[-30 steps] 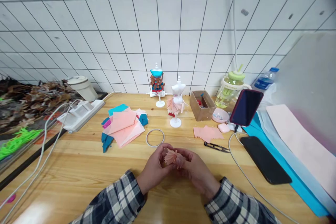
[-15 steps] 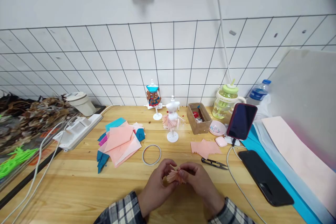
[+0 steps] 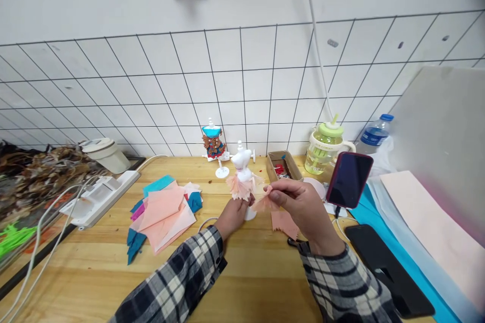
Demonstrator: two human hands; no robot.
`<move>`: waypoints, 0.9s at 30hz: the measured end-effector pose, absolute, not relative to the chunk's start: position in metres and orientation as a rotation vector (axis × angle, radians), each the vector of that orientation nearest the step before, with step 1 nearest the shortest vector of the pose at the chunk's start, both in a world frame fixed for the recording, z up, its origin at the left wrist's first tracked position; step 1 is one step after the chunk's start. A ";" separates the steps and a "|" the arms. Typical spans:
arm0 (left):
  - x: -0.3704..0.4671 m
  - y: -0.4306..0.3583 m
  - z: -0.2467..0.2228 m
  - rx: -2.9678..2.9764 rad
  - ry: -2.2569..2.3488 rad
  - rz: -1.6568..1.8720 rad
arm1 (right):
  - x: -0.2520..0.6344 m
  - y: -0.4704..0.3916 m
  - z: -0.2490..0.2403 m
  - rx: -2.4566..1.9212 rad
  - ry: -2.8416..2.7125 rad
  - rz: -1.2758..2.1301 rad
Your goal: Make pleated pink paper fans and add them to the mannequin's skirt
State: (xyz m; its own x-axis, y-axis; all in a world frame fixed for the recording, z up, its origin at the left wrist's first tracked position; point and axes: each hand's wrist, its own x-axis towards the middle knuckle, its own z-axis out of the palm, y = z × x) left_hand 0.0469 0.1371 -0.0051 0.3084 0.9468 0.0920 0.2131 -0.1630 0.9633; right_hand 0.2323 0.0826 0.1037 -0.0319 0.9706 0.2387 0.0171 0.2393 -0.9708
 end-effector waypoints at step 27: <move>0.042 0.057 0.043 1.956 1.217 0.594 | 0.239 0.074 0.116 -1.157 -1.558 0.672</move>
State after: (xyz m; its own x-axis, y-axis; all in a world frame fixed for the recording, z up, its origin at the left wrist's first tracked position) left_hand 0.0416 0.0574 0.0429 0.4419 0.8971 0.0001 0.5521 -0.2720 0.7882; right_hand 0.2385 0.0741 0.1156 0.0000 0.9157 0.4018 0.3359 0.3785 -0.8625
